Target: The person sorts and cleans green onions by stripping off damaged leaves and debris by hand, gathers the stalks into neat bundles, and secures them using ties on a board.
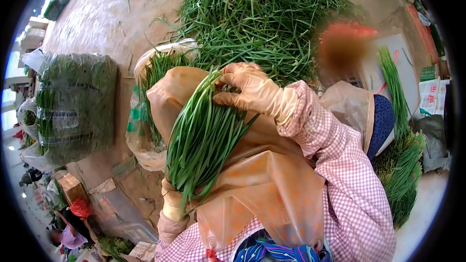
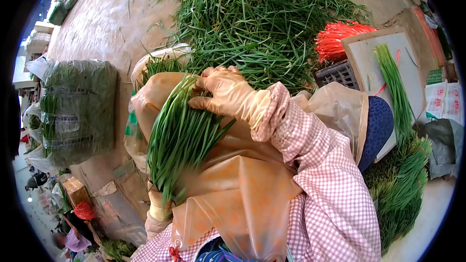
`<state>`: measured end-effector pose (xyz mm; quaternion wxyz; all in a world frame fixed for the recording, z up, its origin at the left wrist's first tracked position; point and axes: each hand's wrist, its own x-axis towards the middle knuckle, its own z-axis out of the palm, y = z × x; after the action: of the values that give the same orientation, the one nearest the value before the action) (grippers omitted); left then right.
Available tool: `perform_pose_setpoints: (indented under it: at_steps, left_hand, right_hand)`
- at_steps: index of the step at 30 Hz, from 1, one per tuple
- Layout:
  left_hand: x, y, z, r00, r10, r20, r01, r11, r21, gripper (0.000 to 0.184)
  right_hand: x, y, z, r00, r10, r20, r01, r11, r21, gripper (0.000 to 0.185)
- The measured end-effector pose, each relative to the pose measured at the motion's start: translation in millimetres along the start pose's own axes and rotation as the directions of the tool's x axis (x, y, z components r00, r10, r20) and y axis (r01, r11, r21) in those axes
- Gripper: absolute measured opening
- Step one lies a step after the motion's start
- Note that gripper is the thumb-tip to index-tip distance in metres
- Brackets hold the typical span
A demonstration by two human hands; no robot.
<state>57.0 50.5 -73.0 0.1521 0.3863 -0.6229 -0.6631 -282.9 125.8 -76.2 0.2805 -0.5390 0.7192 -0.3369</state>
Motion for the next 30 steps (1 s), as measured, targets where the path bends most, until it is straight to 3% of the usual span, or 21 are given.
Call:
perform_pose_setpoints:
  at_steps: [2, 3, 4, 5, 6, 8, 10, 12, 14, 16, 19, 21, 22, 24, 25, 26, 28, 29, 30]
  left_hand:
    - [-1.5, -5.5, -6.7, 1.000, -0.010, 0.011, 0.010, 0.999, 0.039, 0.045]
    - [-0.3, -4.5, -6.2, 1.000, -0.013, 0.028, 0.010, 0.997, 0.076, 0.046]
    - [0.4, -2.0, -2.8, 0.999, -0.018, 0.031, 0.016, 0.997, 0.074, 0.046]
    - [1.3, 2.6, 3.2, 1.000, -0.022, 0.023, 0.023, 0.999, -0.041, 0.047]
    - [2.0, 6.0, 7.0, 1.000, -0.026, 0.014, 0.028, 0.987, -0.156, 0.047]
    - [1.1, 3.5, 4.7, 0.999, -0.053, 0.002, 0.052, 0.985, -0.163, 0.048]
    - [-1.5, -5.8, -1.8, 0.997, -0.079, -0.007, 0.077, 0.983, -0.168, 0.048]
    - [-5.4, -22.7, -12.2, 1.000, -0.007, -0.019, 0.006, 0.999, -0.039, 0.049]
    - [-5.3, -15.7, -6.2, 1.000, -0.003, -0.021, 0.001, 0.998, -0.069, 0.049]
    - [-3.1, -7.5, -1.1, 1.000, 0.001, -0.020, -0.003, 0.995, -0.097, 0.049]
    - [-1.2, -5.6, 1.6, 0.998, -0.053, 0.020, 0.056, 0.979, -0.195, 0.049]
    - [-2.5, -11.8, -2.8, 0.999, -0.032, -0.006, 0.032, 0.994, -0.100, 0.050]
    - [-1.9, -8.8, -2.6, 1.000, -0.031, -0.004, 0.031, 0.995, -0.095, 0.050]
    - [1.3, -1.4, 2.2, 0.989, -0.145, 0.014, 0.142, 0.933, -0.330, 0.050]
    - [1.5, 0.5, 4.9, 0.990, -0.143, 0.015, 0.140, 0.933, -0.331, 0.050]
    - [0.6, 1.8, 7.7, 0.993, -0.120, 0.002, 0.115, 0.950, -0.291, 0.050]
    - [-3.3, 4.0, 9.5, 0.995, -0.101, -0.026, 0.091, 0.964, -0.250, 0.050]
    - [-4.8, 4.8, 9.8, 0.993, -0.118, -0.033, 0.106, 0.964, -0.244, 0.048]
    - [-5.4, 4.9, 9.3, 0.990, -0.133, -0.036, 0.121, 0.963, -0.240, 0.047]
  right_hand:
    - [2.7, 3.8, 1.5, 0.989, -0.145, 0.020, 0.144, 0.988, 0.054, 0.036]
    - [1.7, 5.2, 5.9, 0.990, -0.140, 0.025, 0.139, 0.989, 0.057, 0.036]
    - [0.4, 7.7, 11.5, 0.990, -0.140, -0.028, 0.142, 0.965, 0.221, 0.026]
    - [-0.6, 10.0, 15.6, 0.988, -0.130, -0.084, 0.152, 0.914, 0.375, 0.019]
    - [-1.7, 13.0, 15.9, 0.989, -0.127, -0.082, 0.148, 0.916, 0.373, 0.019]
    - [-5.8, 26.9, 9.2, 0.917, 0.155, -0.367, -0.045, 0.955, 0.292, 0.017]
    - [-8.0, 66.9, -10.0, 0.759, 0.289, -0.583, -0.093, 0.935, 0.342, 0.017]
    - [-22.8, 98.5, -48.6, 0.639, 0.679, -0.360, -0.265, 0.634, 0.727, 0.020]
    - [-35.1, 110.1, -47.6, 0.617, 0.685, -0.387, -0.217, 0.621, 0.753, 0.024]
    - [-47.5, 95.7, -27.4, 0.720, 0.523, -0.457, -0.195, 0.784, 0.589, 0.029]
    - [-51.3, 37.8, -20.9, 0.790, 0.418, -0.448, -0.061, 0.781, 0.622, 0.026]
    - [-50.5, -0.3, -34.9, 0.934, 0.137, -0.329, -0.095, 0.985, 0.142, 0.026]
    - [-46.9, -12.8, -34.7, 0.933, 0.139, -0.333, -0.094, 0.985, 0.146, 0.026]
    - [-39.2, -31.0, -32.1, 0.946, 0.325, 0.026, -0.326, 0.942, 0.085, 0.031]
    - [-38.7, -18.3, -10.7, 0.959, 0.281, -0.048, -0.248, 0.905, 0.345, 0.027]
    - [-37.4, -9.4, -2.4, 0.960, 0.277, -0.046, -0.245, 0.906, 0.344, 0.027]
    - [-31.5, 6.7, 6.8, 0.962, 0.047, -0.269, -0.010, 0.990, 0.139, 0.020]
    - [-30.5, 20.9, 5.8, 0.950, -0.006, -0.311, -0.014, 0.998, -0.061, 0.016]
    - [-29.9, 33.0, 6.1, 0.890, -0.022, -0.456, -0.024, 0.995, -0.094, 0.017]
